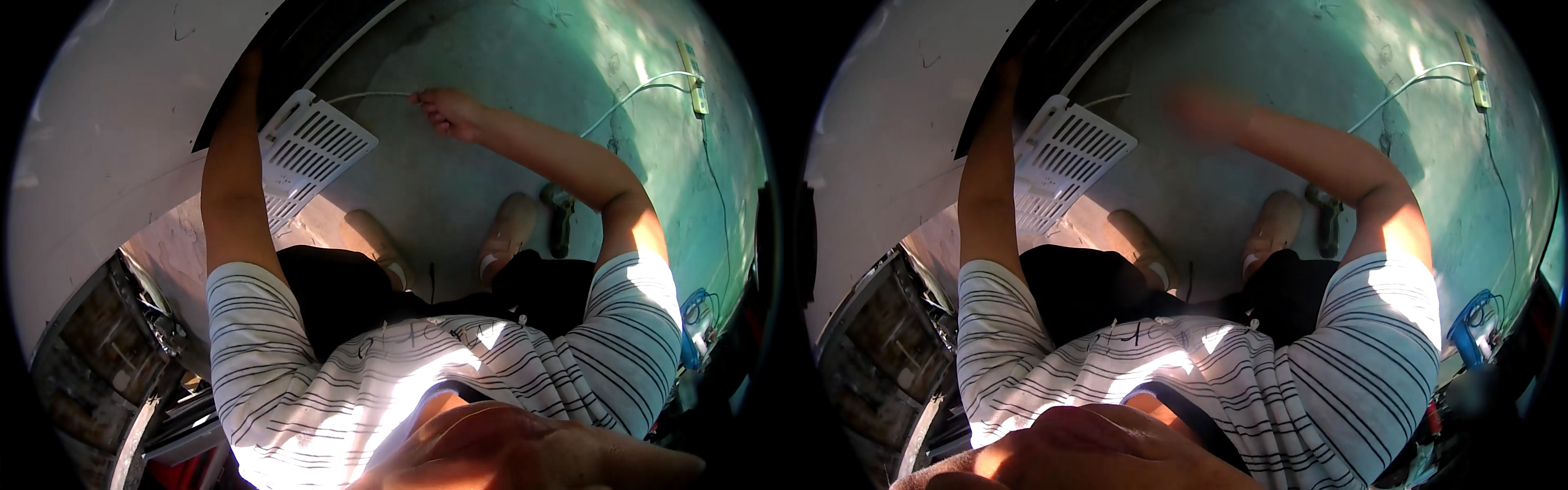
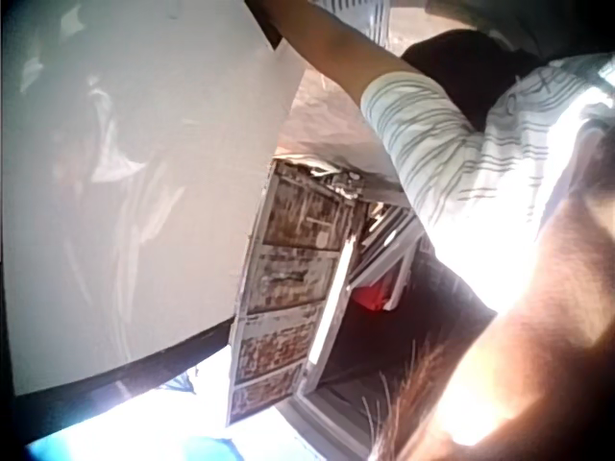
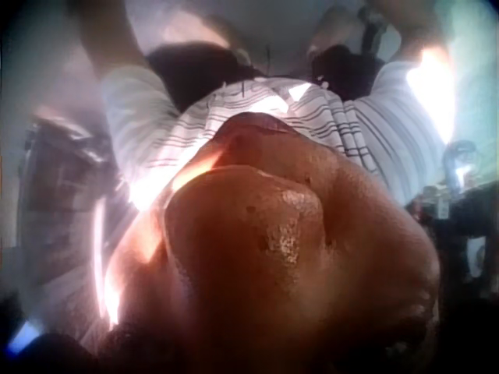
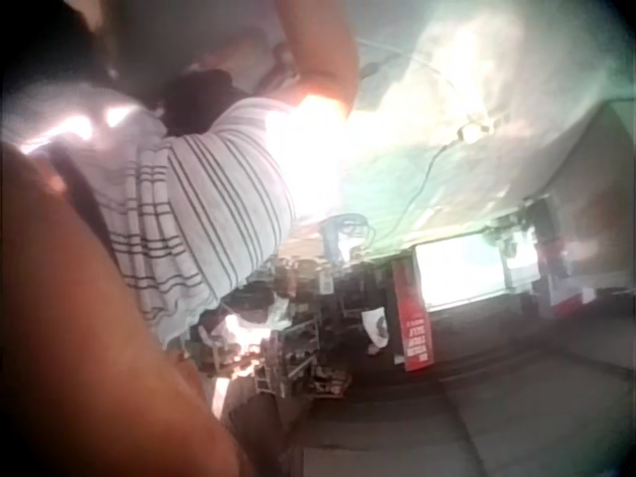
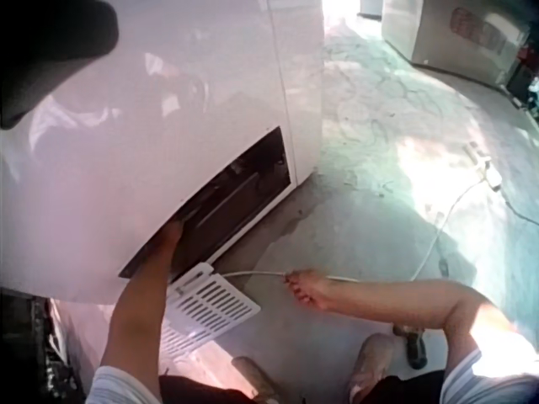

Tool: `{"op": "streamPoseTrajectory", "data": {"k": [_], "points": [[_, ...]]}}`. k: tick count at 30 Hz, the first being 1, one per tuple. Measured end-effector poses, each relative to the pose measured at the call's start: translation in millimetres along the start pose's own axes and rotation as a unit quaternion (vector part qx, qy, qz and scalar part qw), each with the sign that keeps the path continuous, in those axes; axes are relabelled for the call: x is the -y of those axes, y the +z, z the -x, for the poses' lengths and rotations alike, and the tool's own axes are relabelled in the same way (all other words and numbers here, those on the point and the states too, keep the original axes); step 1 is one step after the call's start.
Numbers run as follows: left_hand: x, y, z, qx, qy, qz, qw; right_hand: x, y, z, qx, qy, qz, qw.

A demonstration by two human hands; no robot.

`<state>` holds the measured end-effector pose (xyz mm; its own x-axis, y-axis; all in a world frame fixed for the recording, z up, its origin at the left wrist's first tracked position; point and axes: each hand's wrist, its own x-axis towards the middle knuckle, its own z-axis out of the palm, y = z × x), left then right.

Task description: The person removes a white plastic vent cover from the base of a chest freezer using a power drill, sets it on the ground, adjusts internal wires and a component inside the opening by hand, and then aligns and screws the vent cover back into place.

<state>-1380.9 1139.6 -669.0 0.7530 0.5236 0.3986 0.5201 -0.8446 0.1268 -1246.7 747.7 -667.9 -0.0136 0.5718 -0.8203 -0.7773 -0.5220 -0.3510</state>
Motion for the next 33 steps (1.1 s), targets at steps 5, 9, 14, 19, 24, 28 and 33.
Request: {"op": "streamPoseTrajectory", "data": {"k": [5,9,14,19,24,28,33], "points": [[-6.6,-2.9,3.4,0.005,-0.013,0.006,1.0,2.3,5.7,-8.8,0.021,0.006,-0.001,1.0],[-8.7,-5.4,4.3,0.006,-0.028,0.015,0.999,4.8,17.2,-5.5,0.023,0.008,0.022,0.999],[-11.6,-6.5,2.7,0.017,-0.042,0.024,0.999,-14.0,-2.6,-23.6,0.116,-0.045,-0.004,0.992],[-9.8,-7.5,1.9,0.056,-0.081,-0.008,0.995,-14.6,-5.1,-20.1,0.133,-0.054,-0.009,0.99],[-12.8,-9.8,2.9,0.076,-0.103,-0.025,0.991,-4.7,5.0,-2.8,0.112,-0.043,0.017,0.993],[-22.3,-17.2,1.3,0.061,-0.077,0.02,0.995,5.2,19.4,3.4,0.019,0.026,0.009,0.999],[-29.0,-19.0,0.9,0.048,-0.066,0.07,0.994,5.6,19.4,4.9,0.009,0.032,0.002,0.999]]}}
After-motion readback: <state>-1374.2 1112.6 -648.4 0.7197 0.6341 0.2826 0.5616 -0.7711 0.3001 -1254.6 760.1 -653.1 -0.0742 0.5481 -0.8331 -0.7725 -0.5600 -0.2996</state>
